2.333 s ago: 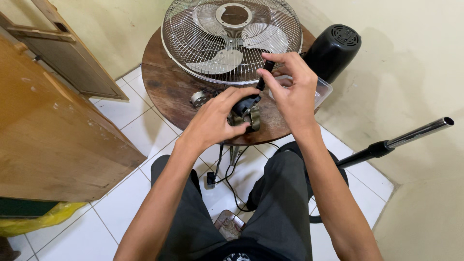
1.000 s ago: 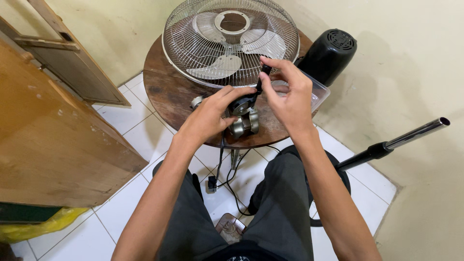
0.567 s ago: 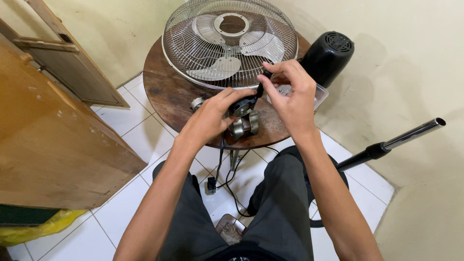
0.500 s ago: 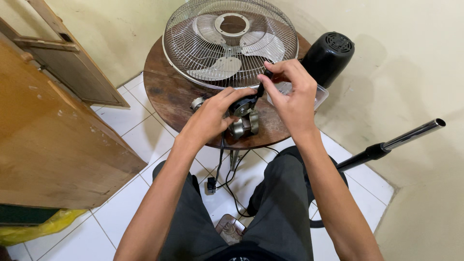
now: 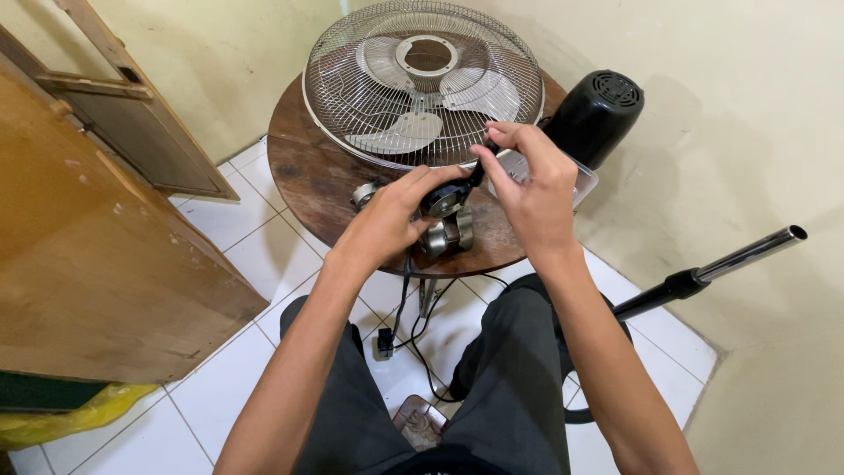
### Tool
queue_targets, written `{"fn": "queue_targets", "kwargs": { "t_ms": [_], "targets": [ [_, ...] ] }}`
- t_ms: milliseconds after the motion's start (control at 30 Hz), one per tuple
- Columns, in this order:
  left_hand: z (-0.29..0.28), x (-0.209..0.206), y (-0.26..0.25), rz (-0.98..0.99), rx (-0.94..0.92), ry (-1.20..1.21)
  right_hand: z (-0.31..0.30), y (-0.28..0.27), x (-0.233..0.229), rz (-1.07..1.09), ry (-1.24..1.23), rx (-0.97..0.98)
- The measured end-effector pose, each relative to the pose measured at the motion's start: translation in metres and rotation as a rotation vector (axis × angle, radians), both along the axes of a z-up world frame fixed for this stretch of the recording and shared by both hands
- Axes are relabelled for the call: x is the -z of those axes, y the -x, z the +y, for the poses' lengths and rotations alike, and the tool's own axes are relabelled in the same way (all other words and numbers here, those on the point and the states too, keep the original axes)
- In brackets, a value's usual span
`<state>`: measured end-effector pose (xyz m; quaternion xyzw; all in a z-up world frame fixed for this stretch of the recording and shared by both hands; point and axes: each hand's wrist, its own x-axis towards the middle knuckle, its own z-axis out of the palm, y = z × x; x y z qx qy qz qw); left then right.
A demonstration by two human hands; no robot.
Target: The person uses a screwdriver to tighten screws on a fan motor housing, then attaches the motor to a fan stand. The person works on the motor on a table and then moves to the floor to attach it to the stand.
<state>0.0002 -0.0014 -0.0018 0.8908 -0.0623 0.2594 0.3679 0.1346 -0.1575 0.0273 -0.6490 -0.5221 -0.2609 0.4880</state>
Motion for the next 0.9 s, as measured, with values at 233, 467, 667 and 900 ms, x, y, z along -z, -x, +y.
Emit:
{"fn": "queue_targets", "kwargs": {
  "t_ms": [233, 467, 667, 900],
  "targets": [
    [0.0, 0.001, 0.0, -0.003, -0.011, 0.018, -0.005, 0.006, 0.004, 0.026, -0.018, -0.035],
    [-0.006, -0.006, 0.002, 0.037, -0.051, 0.046, -0.005, 0.01, 0.002, 0.066, -0.008, 0.073],
    [-0.011, -0.01, 0.003, 0.077, -0.101, 0.083, 0.005, 0.011, 0.008, 0.12, -0.091, -0.031],
    [-0.011, -0.012, -0.003, 0.115, -0.11, 0.115, 0.004, 0.001, 0.006, 0.176, 0.008, -0.118]
  ]
}}
